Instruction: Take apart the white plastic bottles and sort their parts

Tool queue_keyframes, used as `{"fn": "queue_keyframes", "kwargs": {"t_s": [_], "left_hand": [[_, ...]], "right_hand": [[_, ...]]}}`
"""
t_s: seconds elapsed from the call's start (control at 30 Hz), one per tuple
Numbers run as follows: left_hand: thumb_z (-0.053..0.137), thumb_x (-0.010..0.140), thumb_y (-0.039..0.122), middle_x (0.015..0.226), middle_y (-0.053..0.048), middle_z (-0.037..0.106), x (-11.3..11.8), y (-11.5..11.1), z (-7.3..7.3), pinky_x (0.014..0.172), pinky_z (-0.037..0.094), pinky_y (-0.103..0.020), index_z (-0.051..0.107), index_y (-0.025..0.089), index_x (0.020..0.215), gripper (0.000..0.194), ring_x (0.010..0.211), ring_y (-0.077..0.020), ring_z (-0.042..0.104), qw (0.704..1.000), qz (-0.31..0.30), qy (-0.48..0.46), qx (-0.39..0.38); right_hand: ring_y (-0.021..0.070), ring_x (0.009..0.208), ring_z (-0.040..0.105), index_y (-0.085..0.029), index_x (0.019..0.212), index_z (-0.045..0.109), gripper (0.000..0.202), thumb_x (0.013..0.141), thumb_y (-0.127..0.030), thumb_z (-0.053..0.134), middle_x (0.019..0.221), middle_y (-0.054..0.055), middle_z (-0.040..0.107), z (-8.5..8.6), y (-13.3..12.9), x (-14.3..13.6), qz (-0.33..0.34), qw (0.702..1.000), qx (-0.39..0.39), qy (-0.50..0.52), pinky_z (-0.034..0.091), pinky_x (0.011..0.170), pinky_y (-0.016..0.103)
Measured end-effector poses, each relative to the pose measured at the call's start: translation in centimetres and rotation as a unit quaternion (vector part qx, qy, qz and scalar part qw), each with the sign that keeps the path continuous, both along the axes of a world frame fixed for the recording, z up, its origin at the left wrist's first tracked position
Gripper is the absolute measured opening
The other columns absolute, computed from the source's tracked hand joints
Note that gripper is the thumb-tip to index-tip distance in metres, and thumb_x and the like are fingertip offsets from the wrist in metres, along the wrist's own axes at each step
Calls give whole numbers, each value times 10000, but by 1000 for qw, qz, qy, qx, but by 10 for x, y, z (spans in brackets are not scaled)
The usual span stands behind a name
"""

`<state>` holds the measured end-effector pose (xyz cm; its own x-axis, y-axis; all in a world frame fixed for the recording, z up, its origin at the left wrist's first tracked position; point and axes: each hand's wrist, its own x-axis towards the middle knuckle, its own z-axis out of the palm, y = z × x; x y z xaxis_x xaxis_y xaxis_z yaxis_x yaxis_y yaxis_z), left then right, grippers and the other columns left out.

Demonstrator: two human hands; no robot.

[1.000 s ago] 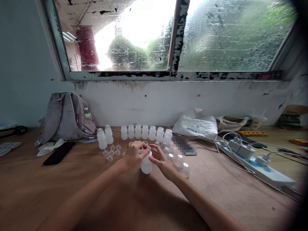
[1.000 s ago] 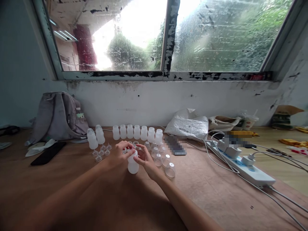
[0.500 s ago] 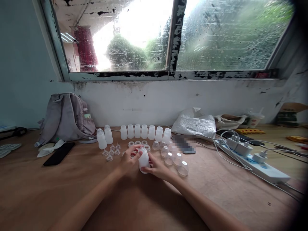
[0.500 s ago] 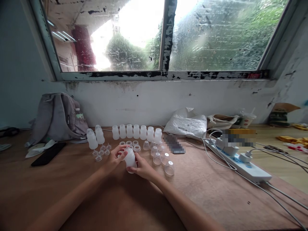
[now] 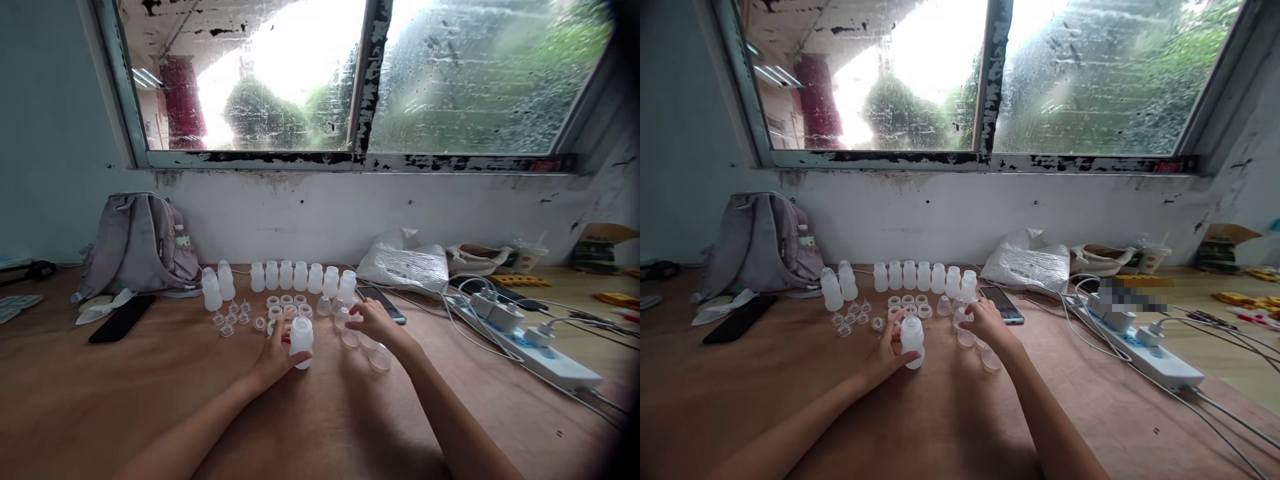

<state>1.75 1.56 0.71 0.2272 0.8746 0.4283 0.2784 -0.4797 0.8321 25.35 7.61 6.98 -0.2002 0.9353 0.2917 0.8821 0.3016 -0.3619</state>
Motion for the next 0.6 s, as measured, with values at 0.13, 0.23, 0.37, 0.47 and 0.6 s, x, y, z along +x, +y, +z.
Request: {"fn": "queue_keyframes", "kwargs": {"t_s": [0.13, 0.23, 0.37, 0.47, 0.6], "left_hand": [[665, 604, 412, 870, -35, 610, -1, 2, -3, 711, 448, -303, 513, 177, 991, 478, 791, -187, 561, 997, -23, 33, -59], [635, 631, 430, 889, -32, 604, -2, 1, -1, 724, 442, -294, 534, 180, 976, 438, 799, -183, 556, 998, 3, 41, -39], [547, 718, 423, 969, -55, 584, -7, -3, 8, 797, 411, -301, 542, 181, 1010, 379, 889, -197, 538, 998, 52, 28, 12], [517, 738, 431, 926, -62, 600, -14, -3, 13, 719, 436, -275, 520, 168, 1038, 400, 828, -191, 561, 998, 66, 0, -20], [509, 731, 450, 856, -50, 622, -19, -1, 15, 657, 436, -252, 559, 158, 963, 376, 759, -186, 572, 996, 81, -13, -39]], "right_hand": [[259, 836, 474, -183, 660, 626, 127, 546, -209, 676, 800, 89, 541, -12, 0, -2, 2, 999, -12, -51, 361, 706, 332], [253, 866, 481, -185, 636, 606, 88, 564, -197, 654, 808, 80, 551, -14, 0, -6, 41, 999, 1, -13, 354, 745, 344], [200, 723, 527, -207, 734, 571, 110, 659, -287, 576, 740, 38, 568, -15, 3, -10, 85, 986, -5, 142, 401, 647, 321], [175, 605, 544, -207, 833, 521, 187, 719, -356, 520, 679, 27, 580, -14, 5, -16, 73, 956, 16, 284, 422, 574, 313], [175, 653, 582, -209, 918, 497, 279, 760, -438, 476, 781, 42, 614, -9, -1, -29, 125, 904, 26, 408, 459, 624, 329]]}}
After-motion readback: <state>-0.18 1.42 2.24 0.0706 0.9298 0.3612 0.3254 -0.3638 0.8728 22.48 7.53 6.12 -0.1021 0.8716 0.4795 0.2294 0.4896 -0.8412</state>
